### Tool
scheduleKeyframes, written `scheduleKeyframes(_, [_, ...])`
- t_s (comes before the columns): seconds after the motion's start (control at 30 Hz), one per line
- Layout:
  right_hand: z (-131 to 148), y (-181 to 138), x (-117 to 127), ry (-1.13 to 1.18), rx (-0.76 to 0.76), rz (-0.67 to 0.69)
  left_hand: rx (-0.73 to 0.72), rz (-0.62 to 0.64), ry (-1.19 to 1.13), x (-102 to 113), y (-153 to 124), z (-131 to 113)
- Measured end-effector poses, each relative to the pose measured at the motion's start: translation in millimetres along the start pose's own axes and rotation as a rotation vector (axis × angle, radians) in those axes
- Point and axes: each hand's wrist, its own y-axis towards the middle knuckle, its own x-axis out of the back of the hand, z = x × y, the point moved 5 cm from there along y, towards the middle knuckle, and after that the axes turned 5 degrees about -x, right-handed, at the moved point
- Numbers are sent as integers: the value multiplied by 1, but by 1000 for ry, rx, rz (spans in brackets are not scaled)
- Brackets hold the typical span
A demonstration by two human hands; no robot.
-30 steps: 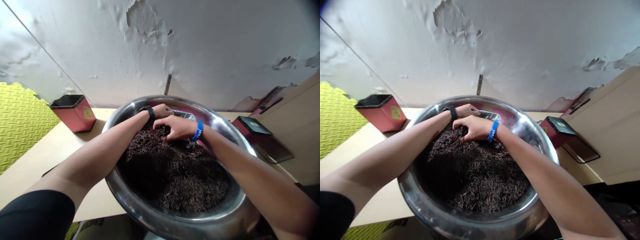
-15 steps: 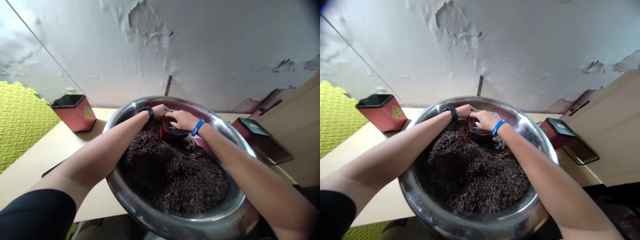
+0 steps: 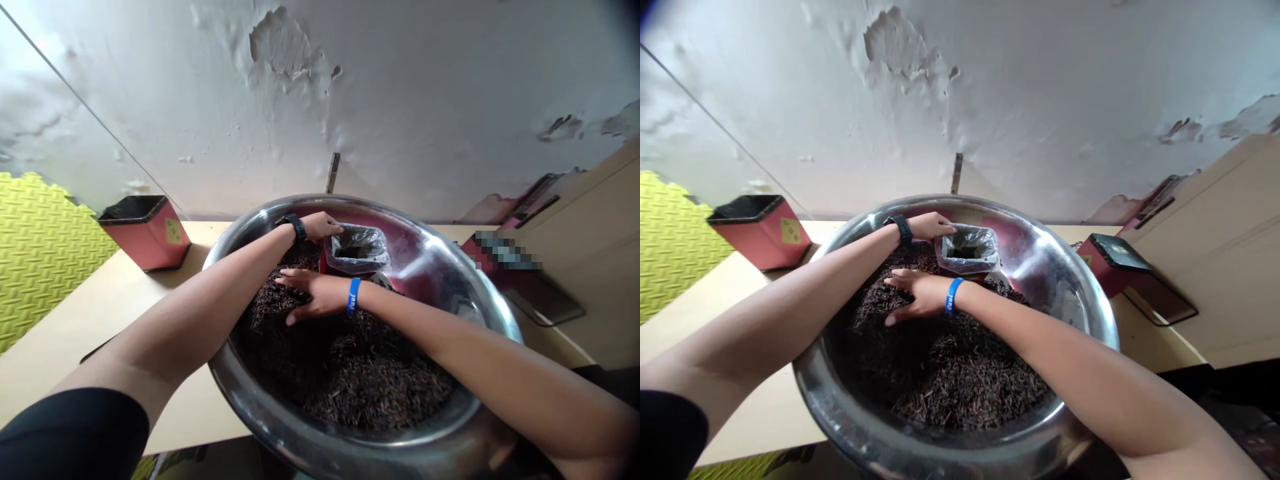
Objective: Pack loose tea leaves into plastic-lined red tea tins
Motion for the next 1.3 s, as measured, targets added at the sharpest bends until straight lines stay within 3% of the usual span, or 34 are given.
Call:
scheduleKeyframes(0.13, [24, 0, -23, 36, 28, 96, 3, 15, -1, 1, -1, -2])
scheduleKeyframes(0.27, [43, -2, -27, -37, 105, 139, 15, 14, 4, 1, -2, -4])
scheduleKeyframes(0.5, [49, -2, -26, -192, 195, 130, 15, 6, 22, 0, -2, -4])
scheduleKeyframes(0.77, [54, -3, -23, -227, 183, 287, 23, 17, 7, 1, -3, -4])
scheduleKeyframes(1.1, [37, -17, -19, -221, -32, 602, 18, 7, 10, 1, -2, -2])
scheduleKeyframes(1.3, [30, -29, 0, -449, -165, 551, 15, 12, 7, 1, -3, -4])
